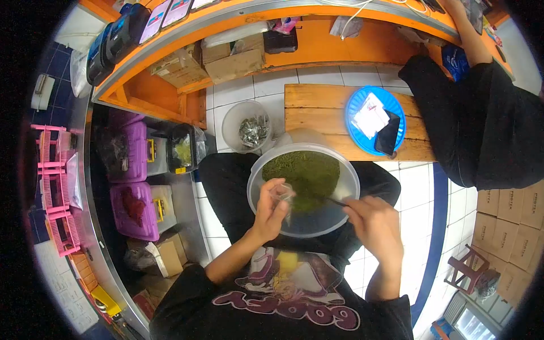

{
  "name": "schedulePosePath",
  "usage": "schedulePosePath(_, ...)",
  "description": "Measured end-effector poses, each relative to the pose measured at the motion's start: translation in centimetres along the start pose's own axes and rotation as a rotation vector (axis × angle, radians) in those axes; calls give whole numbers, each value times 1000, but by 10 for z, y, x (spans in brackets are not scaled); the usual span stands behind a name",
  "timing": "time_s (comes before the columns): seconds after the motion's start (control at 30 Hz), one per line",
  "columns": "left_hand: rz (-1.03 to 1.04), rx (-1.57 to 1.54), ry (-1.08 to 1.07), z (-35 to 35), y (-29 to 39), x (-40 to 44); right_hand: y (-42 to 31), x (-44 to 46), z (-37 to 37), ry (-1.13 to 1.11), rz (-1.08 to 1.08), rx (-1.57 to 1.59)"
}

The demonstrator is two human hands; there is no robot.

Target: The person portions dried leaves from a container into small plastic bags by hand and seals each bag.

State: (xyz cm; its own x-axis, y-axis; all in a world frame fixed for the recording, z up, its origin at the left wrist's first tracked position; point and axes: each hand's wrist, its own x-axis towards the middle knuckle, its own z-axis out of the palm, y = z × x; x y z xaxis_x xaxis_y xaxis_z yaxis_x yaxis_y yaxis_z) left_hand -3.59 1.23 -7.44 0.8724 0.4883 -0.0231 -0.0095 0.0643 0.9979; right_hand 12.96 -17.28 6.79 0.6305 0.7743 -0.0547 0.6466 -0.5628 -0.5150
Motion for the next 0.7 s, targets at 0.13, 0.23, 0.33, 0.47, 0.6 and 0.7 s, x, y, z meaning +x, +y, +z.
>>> schedulePosePath(0.13,74,408,-40,6,16,9,-10,7,46,184,-1,201)
schedulePosePath(0.23,258,701,-95,11,28,15,-36,13,64,184,-81,157)
schedulePosePath(0.33,364,806,-72,16,38,22,-27,19,83,173,-158,36)
schedulePosePath(0.47,267,827,3,6,32,14,-7,22,85,209,-122,-113)
schedulePosePath(0.6,183,600,23,11,48,19,-1,19,75,148,-134,-46)
schedulePosePath(0.7,56,372,-108,3,43,23,-1,19,69,105,-105,79)
